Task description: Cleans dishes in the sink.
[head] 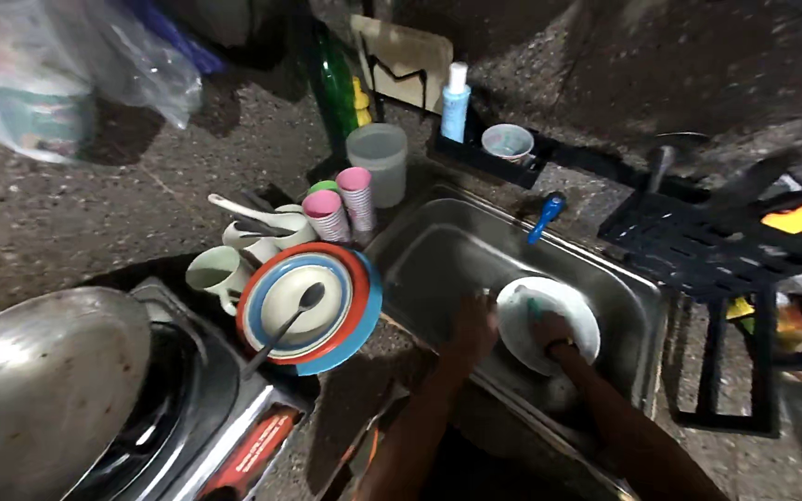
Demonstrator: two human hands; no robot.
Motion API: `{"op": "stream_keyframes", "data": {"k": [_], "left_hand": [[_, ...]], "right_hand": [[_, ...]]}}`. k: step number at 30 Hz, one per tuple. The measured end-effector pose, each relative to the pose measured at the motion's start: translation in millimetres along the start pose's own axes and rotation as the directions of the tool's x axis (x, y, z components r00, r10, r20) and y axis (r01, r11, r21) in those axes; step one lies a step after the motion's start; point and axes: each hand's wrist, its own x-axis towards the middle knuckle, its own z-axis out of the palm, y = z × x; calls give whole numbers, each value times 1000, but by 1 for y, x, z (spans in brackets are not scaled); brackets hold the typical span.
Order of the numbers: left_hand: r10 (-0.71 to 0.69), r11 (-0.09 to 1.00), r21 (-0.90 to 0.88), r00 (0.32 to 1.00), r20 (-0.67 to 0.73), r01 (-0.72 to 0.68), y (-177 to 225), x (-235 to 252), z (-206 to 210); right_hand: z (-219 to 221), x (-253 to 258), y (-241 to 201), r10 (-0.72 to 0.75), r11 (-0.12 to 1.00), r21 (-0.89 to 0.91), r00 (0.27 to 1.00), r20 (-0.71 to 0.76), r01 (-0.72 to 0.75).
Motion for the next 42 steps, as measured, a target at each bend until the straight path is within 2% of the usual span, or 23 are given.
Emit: {"op": "stream_keyframes", "data": {"k": [1, 2, 3, 5, 7, 8, 10, 12, 15, 17, 18, 19, 21, 22, 24, 26, 28, 31, 35, 38, 40, 42], "left_hand": [[159, 987, 52, 983, -88, -155, 0, 10, 20], [238, 969, 99, 967, -96, -228, 5, 19, 33], [244, 963, 128, 968, -58, -235, 14, 25, 40], [133, 991, 16, 991, 26, -133, 35, 33, 52], [37, 997, -80, 973, 229, -19, 53, 33, 52], [23, 999, -44, 935, 353, -9, 58, 33, 49], [69, 996, 5, 851, 521, -84, 57, 37, 41], [180, 982, -51, 803, 568, -184, 47, 39, 26], [243, 965, -181, 900, 361, -188, 28, 39, -12], [157, 976, -191, 950, 270, -107, 12, 50, -44], [96, 982, -175, 980, 176, -65, 6, 54, -65], [79, 987, -143, 997, 21, -75, -2, 56, -86], [60, 998, 28, 950, -306, -54, -27, 62, -121], [9, 994, 105, 902, -432, 40, -40, 62, -140], [-194, 914, 190, 799, -569, 358, -60, 60, -181], [-348, 796, 189, 690, -634, 575, -82, 61, -211], [-414, 715, 214, 650, -637, 665, -99, 61, -229], [-476, 637, 342, 702, -530, 690, -106, 52, -240], [-461, 596, 480, 764, -452, 644, -105, 48, -229], [-466, 630, 409, 743, -480, 660, -86, 37, -224], [-471, 728, 246, 727, -500, 640, -57, 20, -220], [-454, 844, 38, 749, -484, 536, -23, -4, -205]], "right_hand": [[-3, -3, -1, 37, 999, 25, 999, -2, -37], [-6, -5, -2, 77, 996, 57, 997, -19, -76], [-9, -6, -2, 107, 991, 79, 993, -46, -103], [-12, -7, 3, 95, 987, 139, 987, -127, -77], [-11, -1, 12, -9, 978, 201, 983, -184, 46], [-11, 2, 16, -65, 970, 216, 979, -195, 108], [-9, 10, 23, -169, 949, 240, 972, -164, 206], [-16, 9, 19, -154, 953, 250, 984, -85, 171], [-27, 3, 8, -45, 956, 287, 998, -49, 57], [-25, 7, 12, -89, 960, 263, 995, -32, 94], [-22, 11, 15, -139, 962, 236, 990, -8, 137], [-20, 16, 17, -186, 966, 189, 982, 32, 177], [-16, 20, 14, -217, 976, 61, 968, 126, 211], [-14, 18, 10, -231, 973, 20, 959, 165, 230], [-14, 15, 5, -261, 963, -8, 939, 224, 270], [-14, 10, 1, -280, 958, 7, 935, 219, 286], [-19, 3, -5, -286, 958, 50, 947, 148, 281], [-18, -3, -4, -335, 941, 68, 941, 45, 332], [-8, -9, 8, -315, 948, -5, 943, 104, 317], [-11, -19, 15, -224, 974, -4, 968, 112, 225], [-22, -24, 19, -148, 989, 42, 984, 98, 144], [-30, -23, 20, -70, 996, 65, 996, 48, 67]]}}
